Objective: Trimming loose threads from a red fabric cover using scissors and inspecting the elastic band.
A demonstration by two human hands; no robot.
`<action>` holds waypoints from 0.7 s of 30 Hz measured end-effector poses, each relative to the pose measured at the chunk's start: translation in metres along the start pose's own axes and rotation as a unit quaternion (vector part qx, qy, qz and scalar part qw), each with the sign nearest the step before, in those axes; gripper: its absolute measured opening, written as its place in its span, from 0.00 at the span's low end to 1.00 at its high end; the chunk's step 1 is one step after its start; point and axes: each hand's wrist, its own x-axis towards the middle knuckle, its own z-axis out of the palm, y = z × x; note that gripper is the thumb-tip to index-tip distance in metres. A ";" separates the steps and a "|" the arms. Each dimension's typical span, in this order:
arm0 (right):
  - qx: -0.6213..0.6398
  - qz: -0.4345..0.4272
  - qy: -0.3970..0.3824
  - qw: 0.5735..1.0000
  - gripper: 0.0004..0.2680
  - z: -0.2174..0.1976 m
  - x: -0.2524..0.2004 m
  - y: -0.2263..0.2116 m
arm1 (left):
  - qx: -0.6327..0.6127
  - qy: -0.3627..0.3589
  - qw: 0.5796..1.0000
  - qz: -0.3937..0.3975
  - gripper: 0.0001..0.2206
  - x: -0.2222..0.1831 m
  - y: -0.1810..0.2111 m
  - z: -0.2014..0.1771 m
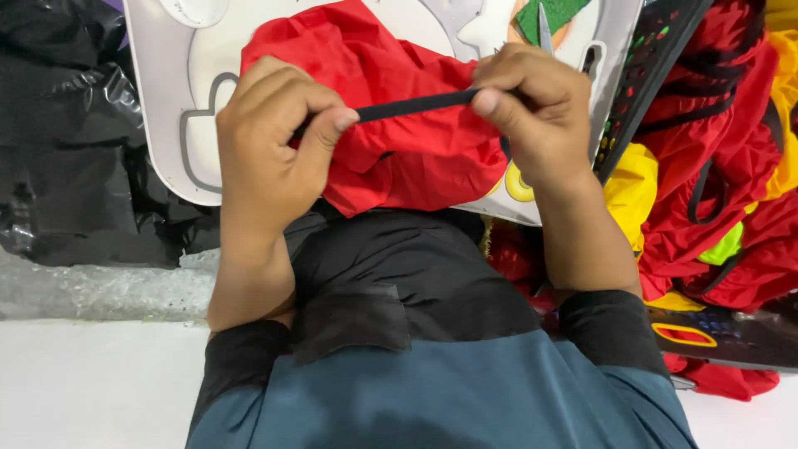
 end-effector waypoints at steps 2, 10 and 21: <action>-0.016 0.024 0.040 0.999 0.06 -0.005 -0.004 0.006 | -0.012 0.008 1.000 -0.012 0.15 -0.005 -0.005 -0.003; -0.009 0.067 0.149 0.987 0.08 -0.008 -0.004 0.009 | -0.067 0.008 0.993 -0.095 0.18 -0.011 -0.007 -0.008; -0.007 0.078 0.162 0.984 0.08 -0.004 -0.006 0.007 | -0.212 -0.049 0.960 -0.176 0.17 -0.010 -0.008 -0.011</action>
